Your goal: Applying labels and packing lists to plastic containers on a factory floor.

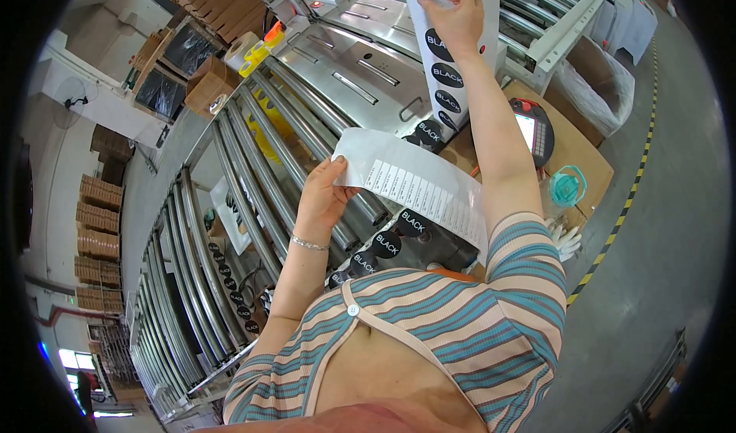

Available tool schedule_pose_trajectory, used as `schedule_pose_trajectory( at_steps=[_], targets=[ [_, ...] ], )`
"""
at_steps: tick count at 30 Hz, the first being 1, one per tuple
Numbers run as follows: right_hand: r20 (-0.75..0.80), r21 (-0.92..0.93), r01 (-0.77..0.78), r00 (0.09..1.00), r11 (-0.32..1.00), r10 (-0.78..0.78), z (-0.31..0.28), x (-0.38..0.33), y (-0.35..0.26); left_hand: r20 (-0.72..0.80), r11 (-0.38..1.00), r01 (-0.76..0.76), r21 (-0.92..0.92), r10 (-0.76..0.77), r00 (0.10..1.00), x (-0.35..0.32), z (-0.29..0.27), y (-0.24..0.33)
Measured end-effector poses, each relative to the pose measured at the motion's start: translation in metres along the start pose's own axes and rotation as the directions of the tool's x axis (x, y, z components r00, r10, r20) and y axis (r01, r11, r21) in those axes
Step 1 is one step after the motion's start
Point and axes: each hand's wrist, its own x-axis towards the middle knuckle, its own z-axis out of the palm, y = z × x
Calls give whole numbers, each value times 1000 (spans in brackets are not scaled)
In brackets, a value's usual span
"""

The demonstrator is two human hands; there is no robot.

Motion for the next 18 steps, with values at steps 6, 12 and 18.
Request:
schedule_pose_trajectory(
  at_steps=[6, 12, 18],
  targets=[
    [367, 81, -247, 908, 966, 202, -50, -46, -37, 18, 1000, -17, -21, 17, 1000, -2, 2, 3],
    [966, 203, -677, 19, 707, -259, -119, -115, -85, 71, 999, -40, 27, 38, 997, -10, 0, 6],
    [989, 144, -813, 105, 565, -102, -141, -110, -104, 123, 946, -15, -324, 58, 991, -23, 9, 7]
  ],
)
